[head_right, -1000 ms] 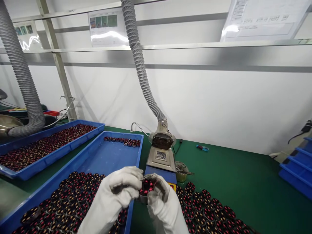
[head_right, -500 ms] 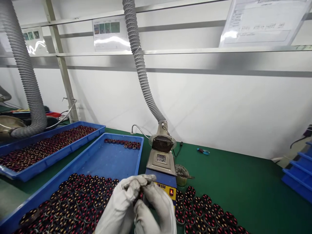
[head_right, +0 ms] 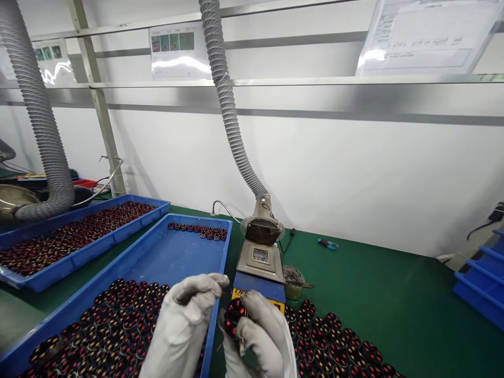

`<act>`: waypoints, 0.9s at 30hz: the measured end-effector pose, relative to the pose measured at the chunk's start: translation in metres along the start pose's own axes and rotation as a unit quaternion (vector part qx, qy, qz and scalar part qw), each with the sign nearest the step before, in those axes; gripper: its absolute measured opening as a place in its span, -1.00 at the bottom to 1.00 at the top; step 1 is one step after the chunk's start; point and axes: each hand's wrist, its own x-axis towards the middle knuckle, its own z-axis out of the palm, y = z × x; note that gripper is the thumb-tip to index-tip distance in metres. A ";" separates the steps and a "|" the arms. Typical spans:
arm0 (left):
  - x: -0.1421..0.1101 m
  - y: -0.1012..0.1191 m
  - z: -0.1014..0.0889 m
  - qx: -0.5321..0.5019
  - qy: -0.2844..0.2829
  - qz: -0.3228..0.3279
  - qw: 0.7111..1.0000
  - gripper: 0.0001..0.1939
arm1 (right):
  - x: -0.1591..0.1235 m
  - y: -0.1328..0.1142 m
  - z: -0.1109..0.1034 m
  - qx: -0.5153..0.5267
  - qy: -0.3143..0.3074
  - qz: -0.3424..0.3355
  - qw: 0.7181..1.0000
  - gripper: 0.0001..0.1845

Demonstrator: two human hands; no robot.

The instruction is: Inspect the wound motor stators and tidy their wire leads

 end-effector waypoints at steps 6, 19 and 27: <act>-0.004 0.016 0.010 0.019 -0.028 -0.093 0.995 -0.67 | -0.004 -0.002 0.002 0.032 0.003 0.027 0.999 -0.72; 0.010 0.012 -0.019 0.070 0.041 0.044 0.996 -0.83 | -0.007 -0.015 -0.003 0.138 -0.025 0.131 0.981 -0.65; -0.030 0.017 -0.078 0.444 -0.040 -0.020 0.895 -0.92 | 0.057 0.025 -0.027 0.195 -0.308 0.337 0.868 -0.70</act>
